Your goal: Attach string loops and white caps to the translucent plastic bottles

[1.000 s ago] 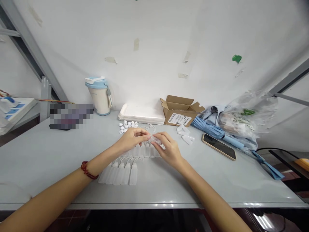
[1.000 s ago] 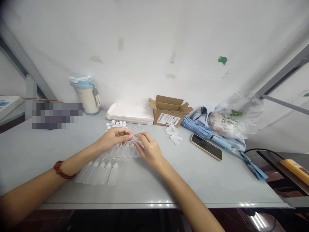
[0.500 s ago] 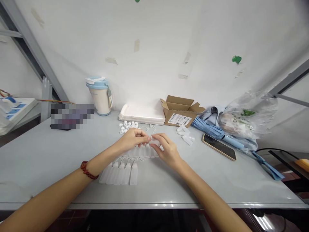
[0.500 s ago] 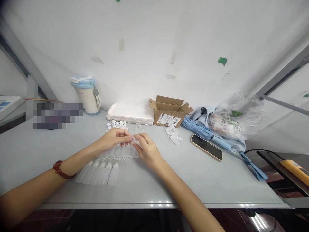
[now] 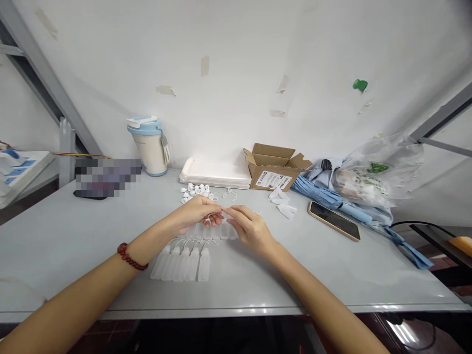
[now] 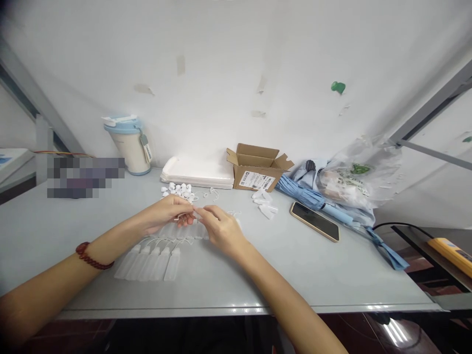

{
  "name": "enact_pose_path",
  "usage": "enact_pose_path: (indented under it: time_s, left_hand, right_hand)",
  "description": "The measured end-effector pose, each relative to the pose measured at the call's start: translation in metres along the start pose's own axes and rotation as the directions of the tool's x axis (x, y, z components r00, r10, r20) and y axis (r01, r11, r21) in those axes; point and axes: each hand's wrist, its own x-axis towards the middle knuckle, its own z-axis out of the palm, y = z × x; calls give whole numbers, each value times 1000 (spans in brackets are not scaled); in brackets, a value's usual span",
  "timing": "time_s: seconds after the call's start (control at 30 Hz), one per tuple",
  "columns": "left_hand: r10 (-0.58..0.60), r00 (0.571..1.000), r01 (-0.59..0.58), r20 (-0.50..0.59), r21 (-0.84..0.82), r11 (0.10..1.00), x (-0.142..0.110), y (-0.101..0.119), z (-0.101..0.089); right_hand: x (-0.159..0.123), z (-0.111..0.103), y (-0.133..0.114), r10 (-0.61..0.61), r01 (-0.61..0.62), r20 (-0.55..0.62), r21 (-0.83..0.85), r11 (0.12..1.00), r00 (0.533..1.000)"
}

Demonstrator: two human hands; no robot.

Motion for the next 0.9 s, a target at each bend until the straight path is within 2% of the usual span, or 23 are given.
enact_pose_path:
  time_s: [0.1, 0.2, 0.3, 0.4, 0.5, 0.57, 0.63, 0.7, 0.9]
  left_hand:
    - [-19, 1000, 20, 22, -44, 999, 1, -1, -1]
    - [2, 999, 2, 35, -97, 995, 2, -3, -1]
    - [114, 992, -102, 53, -192, 976, 2, -3, -1]
    - [226, 973, -213, 40, -206, 955, 1, -1, 0]
    - [331, 942, -331, -58, 12, 944, -2, 0, 3]
    - [439, 887, -402, -140, 229, 886, -3, 1, 8]
    - [539, 825, -442, -171, 399, 803, -5, 1, 14]
    - [608, 782, -468, -137, 516, 718, -8, 1, 19]
    - [725, 685, -518, 79, 752, 408, -13, -7, 23]
  right_hand:
    - [1, -1, -3, 62, -63, 12, 125, 990, 998]
    - [3, -3, -7, 272, -267, 35, 343, 901, 962]
    - [8, -7, -10, 495, -474, 143, 597, 648, 857]
    - [13, -10, -11, 589, -548, 260, 742, 386, 766]
    - [17, -12, -11, 620, -553, 326, 806, 212, 713]
    - [17, -12, -11, 631, -547, 356, 827, 132, 689]
    - [16, -11, -11, 642, -538, 374, 840, 73, 670]
    - [16, -11, -12, 644, -525, 383, 851, 34, 663]
    - [17, -10, -16, 635, -504, 405, 863, -28, 658]
